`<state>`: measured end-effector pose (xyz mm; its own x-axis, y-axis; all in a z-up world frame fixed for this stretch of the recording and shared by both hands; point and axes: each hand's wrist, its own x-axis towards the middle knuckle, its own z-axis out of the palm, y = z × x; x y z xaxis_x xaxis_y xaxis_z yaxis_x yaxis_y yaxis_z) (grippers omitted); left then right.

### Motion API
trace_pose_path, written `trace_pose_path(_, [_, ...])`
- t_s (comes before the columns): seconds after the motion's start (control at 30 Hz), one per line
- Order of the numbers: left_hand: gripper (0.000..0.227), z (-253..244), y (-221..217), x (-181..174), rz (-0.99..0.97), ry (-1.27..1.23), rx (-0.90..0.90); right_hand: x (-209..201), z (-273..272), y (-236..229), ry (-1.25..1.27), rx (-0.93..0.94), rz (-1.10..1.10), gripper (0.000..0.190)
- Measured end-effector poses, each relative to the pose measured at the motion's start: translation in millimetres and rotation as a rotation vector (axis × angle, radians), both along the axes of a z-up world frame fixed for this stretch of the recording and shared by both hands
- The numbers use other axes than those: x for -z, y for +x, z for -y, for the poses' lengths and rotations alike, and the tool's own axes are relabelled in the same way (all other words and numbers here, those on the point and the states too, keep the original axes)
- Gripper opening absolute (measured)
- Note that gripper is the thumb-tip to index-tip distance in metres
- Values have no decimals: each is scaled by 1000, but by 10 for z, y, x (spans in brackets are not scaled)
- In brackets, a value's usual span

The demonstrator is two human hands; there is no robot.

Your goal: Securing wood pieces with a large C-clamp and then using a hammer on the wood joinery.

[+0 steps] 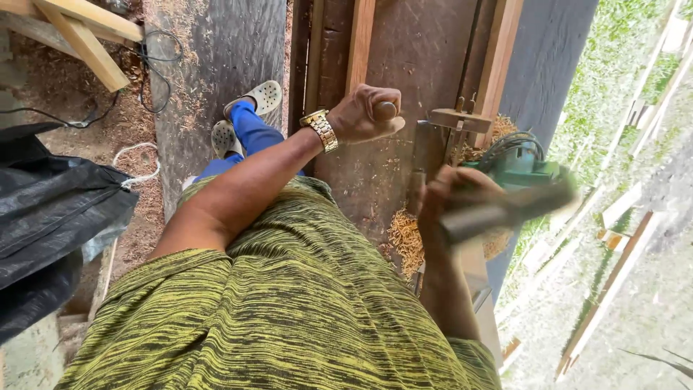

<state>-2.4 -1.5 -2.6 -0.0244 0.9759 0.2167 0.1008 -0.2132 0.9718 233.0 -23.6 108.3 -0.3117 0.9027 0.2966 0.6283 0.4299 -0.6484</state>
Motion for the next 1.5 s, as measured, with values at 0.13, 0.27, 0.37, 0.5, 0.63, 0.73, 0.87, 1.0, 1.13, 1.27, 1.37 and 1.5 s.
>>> trace_pose_path(0.13, [18,28,-26,-62,253,218,127,-203,-83,-349,-494,-166,401,27])
trace_pose_path(0.27, [12,223,80,-7,357,275,88,-287,-23,-347,-328,-209,367,23])
trace_pose_path(0.37, [26,543,268,26,-128,272,144,-55,-1,-192,-351,-103,184,31])
trace_pose_path(0.5, [32,550,222,-116,-195,340,280,-128,46,-176,-371,63,-35,22])
trace_pose_path(0.63, [40,-320,9,441,-15,336,-129,-148,104,-97,-247,58,11,21])
trace_pose_path(0.73, [19,-500,-231,195,430,-265,-520,-120,177,-90,-377,115,-95,20])
trace_pose_path(0.87, [28,-452,-471,158,480,-150,-324,-26,122,-74,-319,103,-139,19])
trace_pose_path(1.0, [30,-206,-358,24,464,-25,-186,-182,241,-60,-295,131,43,23])
trace_pose_path(1.13, [32,-237,-384,76,402,-17,-223,-217,216,-114,-320,128,48,24])
trace_pose_path(1.27, [31,-260,-383,67,489,-22,-221,-186,242,-110,-308,105,5,24])
trace_pose_path(1.37, [29,-267,-399,78,518,-50,-227,-190,248,-124,-275,84,19,22])
trace_pose_path(1.5, [27,-279,-408,124,444,-3,-250,-206,246,-132,-294,96,24,23])
